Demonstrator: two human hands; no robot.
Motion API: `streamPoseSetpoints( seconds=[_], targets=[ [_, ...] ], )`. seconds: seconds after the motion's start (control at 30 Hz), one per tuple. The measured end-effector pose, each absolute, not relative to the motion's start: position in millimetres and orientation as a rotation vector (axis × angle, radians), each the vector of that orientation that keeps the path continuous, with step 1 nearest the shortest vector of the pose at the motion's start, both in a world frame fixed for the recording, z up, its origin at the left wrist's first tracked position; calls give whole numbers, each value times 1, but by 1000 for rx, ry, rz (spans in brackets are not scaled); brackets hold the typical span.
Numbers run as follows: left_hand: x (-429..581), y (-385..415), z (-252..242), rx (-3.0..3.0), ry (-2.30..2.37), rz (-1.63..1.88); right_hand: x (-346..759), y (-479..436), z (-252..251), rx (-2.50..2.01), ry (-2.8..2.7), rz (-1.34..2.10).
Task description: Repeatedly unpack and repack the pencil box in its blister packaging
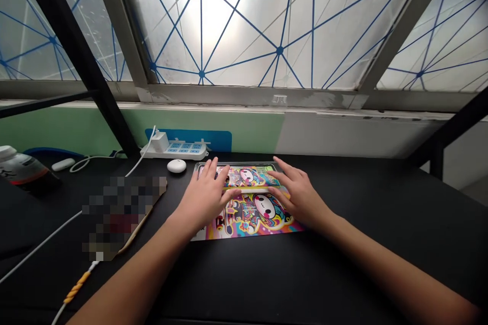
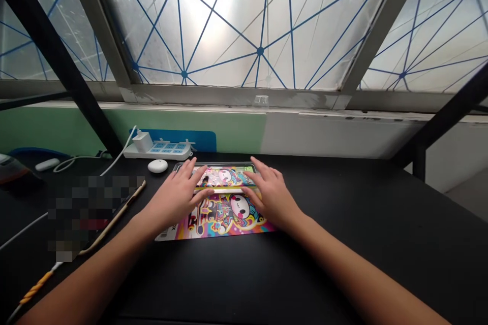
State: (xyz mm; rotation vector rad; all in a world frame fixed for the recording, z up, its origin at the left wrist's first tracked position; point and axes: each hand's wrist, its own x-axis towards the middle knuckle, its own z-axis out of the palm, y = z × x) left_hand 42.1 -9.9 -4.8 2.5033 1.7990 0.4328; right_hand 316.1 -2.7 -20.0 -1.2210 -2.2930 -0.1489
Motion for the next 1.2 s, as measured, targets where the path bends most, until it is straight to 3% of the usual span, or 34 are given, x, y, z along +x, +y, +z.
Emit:
streamPoseSetpoints(
  seconds=[0.2, 0.37, 0.63, 0.77, 1.2],
  targets=[
    [73, 10, -4, 2499, 1659, 448, 284, -34, -12, -772, -2669, 140],
    [96, 37, 0, 2433, 1610, 358, 272, -45, -8, -868, -2806, 544],
    [89, 64, -11, 2487, 1644, 283, 282, -58, 6, -803, -2795, 711],
    [77, 69, -12, 2493, 1661, 291, 284, -58, 2, -786, -2771, 666],
    [73, 68, -12, 2498, 1631, 315, 282, -35, -19, -1351, -2486, 171]
  ],
)
